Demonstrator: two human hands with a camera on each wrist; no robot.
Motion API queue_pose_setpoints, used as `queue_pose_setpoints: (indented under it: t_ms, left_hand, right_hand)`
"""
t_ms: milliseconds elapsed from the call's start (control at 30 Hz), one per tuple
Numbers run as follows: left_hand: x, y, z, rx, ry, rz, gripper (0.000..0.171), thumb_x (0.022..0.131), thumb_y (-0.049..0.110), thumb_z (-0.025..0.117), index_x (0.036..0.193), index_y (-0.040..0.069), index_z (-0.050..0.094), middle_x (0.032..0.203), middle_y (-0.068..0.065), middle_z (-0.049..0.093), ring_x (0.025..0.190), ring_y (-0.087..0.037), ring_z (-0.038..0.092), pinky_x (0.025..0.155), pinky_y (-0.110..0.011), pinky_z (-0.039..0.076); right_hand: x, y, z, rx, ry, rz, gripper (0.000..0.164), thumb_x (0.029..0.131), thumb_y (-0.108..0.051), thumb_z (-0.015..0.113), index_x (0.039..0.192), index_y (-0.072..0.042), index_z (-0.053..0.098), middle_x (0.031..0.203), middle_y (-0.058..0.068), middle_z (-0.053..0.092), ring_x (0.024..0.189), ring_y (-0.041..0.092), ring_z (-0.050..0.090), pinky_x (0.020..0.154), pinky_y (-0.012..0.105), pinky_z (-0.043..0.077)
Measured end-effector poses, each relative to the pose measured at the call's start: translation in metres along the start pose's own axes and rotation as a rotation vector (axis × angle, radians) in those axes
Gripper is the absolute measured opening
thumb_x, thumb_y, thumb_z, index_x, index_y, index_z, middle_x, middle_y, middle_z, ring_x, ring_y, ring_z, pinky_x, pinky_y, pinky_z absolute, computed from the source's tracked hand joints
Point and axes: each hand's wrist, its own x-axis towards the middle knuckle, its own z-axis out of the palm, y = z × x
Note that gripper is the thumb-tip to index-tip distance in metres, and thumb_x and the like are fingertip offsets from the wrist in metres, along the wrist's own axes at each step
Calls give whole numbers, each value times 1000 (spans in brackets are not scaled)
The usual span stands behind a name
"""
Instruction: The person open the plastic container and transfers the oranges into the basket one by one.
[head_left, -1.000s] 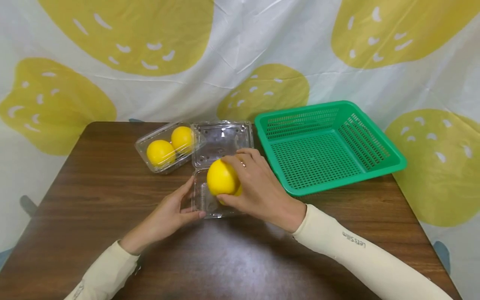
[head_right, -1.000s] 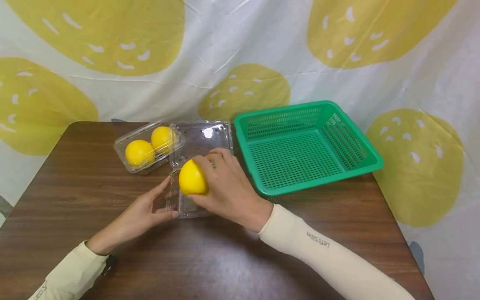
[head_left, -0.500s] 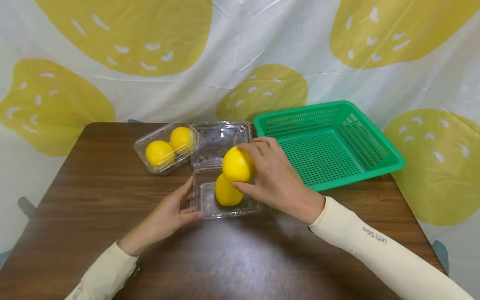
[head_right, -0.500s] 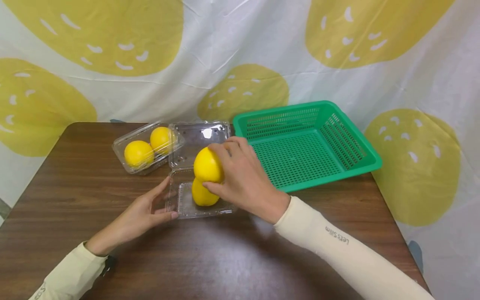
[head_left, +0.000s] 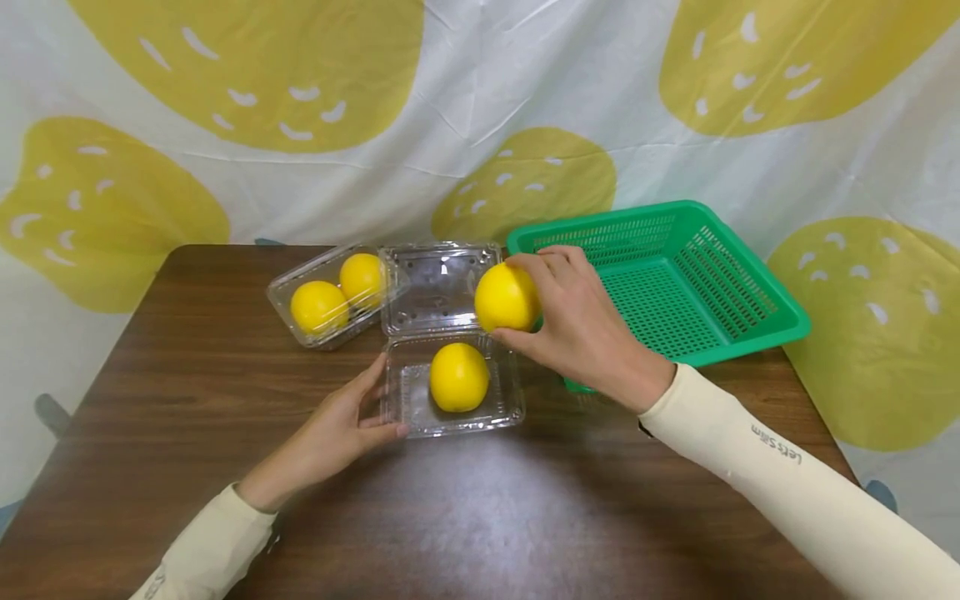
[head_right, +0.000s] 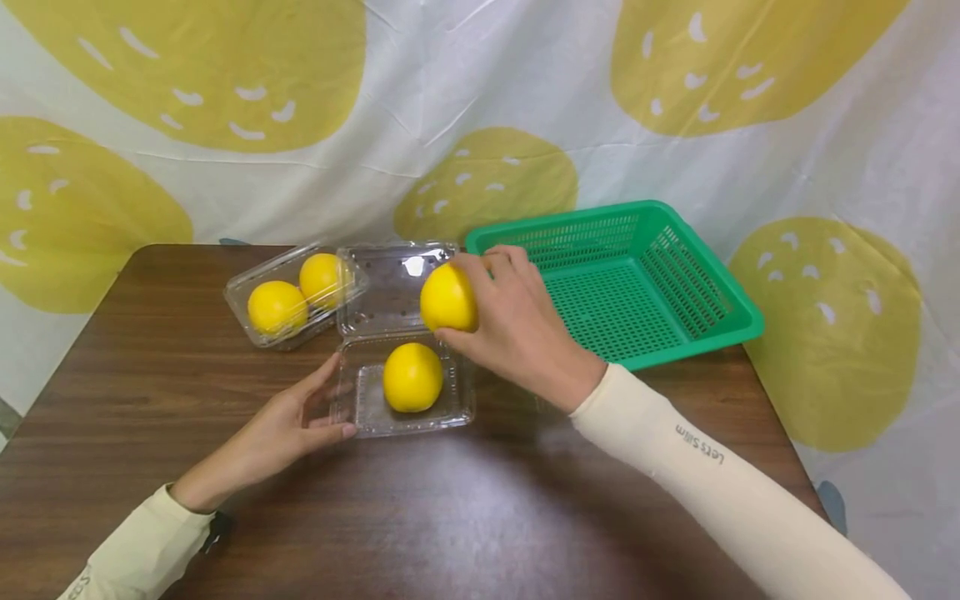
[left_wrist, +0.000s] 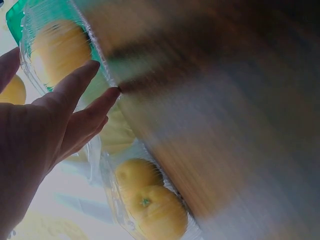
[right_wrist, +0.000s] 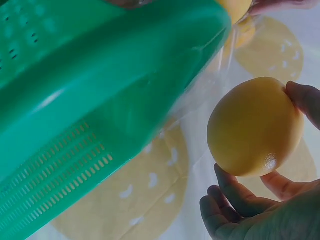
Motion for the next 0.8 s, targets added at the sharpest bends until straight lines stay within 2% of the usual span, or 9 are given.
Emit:
queue_pose_setpoints:
  t_ms: [333,533,800]
  left_hand:
    - [0,1,0,8,-1,-6,106,95,-4,82,172,-8,10,179,-31,11,153,-53,43,104,-34,60]
    - [0,-1,0,2,-2,-1,106,95,-4,82,172,-9,10,178,-33,12,153,-54,42,105,-35,60]
    - [0,-2,0,3,-4,-20,106,96,-2,82,172,-7,9,179,-31,11,154,-54,41,105,-33,60]
  right_hand:
    - [3,20,-8,-30,-14,61,76,82,-34,99,138,5,64,124,26,69,122,45,54,98,56,53]
    - [4,30,-12,-48,-25,79,73,83,-34,97,137,4,64,120,26,69,117,45,54,95,55,51]
    - [8,43,-16,-72,-72,158,71,85,-33,94,137,5,63,120,28,69,118,45,53,94,56,50]
